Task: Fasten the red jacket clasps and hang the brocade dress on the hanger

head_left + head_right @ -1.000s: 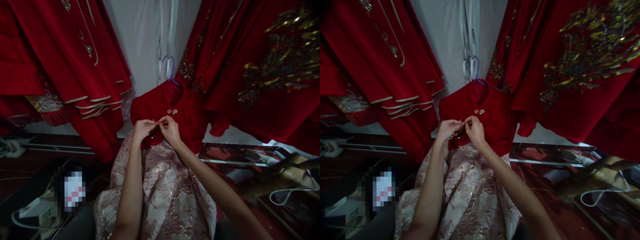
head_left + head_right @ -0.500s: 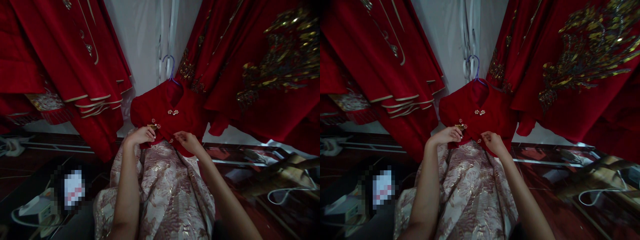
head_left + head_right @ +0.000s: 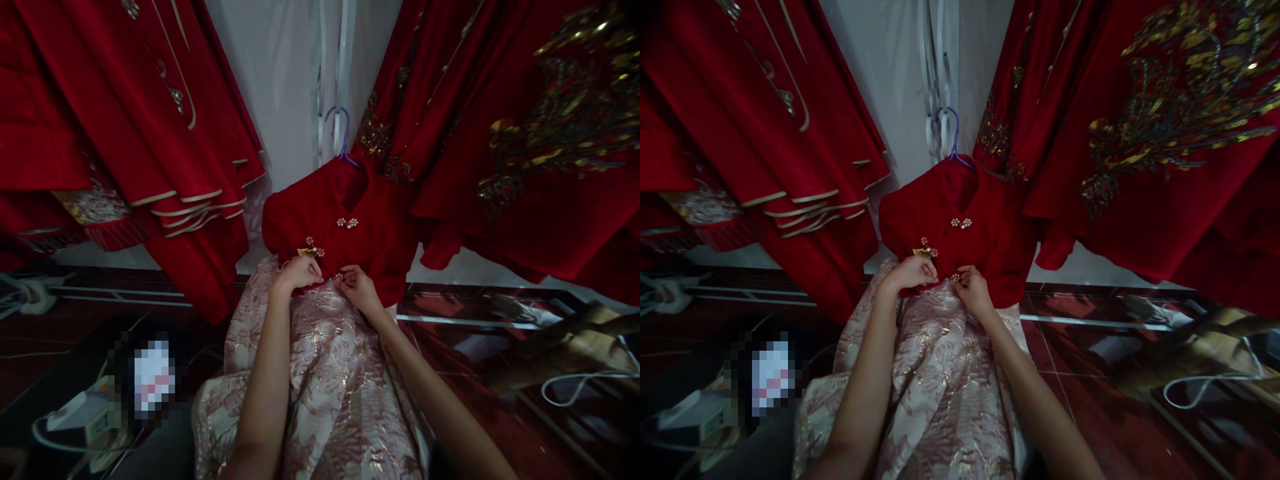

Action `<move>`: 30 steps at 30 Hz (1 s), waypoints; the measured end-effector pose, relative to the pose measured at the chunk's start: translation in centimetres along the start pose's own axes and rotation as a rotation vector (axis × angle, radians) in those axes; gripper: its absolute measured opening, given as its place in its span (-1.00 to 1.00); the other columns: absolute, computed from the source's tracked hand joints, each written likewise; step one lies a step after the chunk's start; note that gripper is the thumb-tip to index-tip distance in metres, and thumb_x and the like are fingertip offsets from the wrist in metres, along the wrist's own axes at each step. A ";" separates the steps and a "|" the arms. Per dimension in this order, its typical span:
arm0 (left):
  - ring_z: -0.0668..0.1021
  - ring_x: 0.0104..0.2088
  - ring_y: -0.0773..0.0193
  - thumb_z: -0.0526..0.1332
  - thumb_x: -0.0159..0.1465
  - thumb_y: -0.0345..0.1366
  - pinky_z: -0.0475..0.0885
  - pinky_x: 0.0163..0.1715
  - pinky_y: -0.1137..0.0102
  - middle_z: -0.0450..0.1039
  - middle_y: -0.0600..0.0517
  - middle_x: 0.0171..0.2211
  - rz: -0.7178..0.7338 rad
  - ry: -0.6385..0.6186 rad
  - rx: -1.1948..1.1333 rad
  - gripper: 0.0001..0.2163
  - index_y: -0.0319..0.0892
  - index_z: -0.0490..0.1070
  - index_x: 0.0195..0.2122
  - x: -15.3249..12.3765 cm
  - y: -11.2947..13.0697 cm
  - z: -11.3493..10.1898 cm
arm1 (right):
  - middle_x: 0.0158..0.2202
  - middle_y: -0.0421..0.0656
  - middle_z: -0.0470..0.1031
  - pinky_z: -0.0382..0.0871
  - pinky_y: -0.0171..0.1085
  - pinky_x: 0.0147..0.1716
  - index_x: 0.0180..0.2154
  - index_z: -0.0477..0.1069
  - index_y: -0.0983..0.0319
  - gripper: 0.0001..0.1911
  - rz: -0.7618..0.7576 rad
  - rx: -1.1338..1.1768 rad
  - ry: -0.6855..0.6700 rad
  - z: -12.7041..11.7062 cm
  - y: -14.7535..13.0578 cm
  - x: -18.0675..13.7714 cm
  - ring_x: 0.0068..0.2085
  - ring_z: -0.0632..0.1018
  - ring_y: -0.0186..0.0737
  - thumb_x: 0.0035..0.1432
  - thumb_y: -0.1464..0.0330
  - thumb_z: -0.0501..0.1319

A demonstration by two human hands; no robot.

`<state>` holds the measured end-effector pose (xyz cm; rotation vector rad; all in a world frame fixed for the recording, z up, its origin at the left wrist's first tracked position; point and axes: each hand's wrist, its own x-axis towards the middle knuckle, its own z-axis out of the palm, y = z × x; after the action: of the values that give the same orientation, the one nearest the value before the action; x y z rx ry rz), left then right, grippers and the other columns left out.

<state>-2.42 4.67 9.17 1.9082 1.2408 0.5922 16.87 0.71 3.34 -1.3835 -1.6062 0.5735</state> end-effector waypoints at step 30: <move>0.46 -0.52 0.37 0.22 -0.01 -0.30 0.30 -0.54 0.51 0.49 0.01 -0.54 0.097 -0.102 0.011 -0.83 -0.32 0.51 -0.47 -1.1 0.1 -1.7 | -0.39 -0.19 0.51 0.39 -0.36 -0.38 -0.33 0.40 0.20 -0.93 -0.135 -0.043 -0.006 1.1 -5.6 -0.1 -0.41 0.51 -0.32 0.09 0.37 0.18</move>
<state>-4.03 4.24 10.25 1.9908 1.0946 0.5323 13.06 -0.65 7.32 -1.2935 -1.7114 0.4657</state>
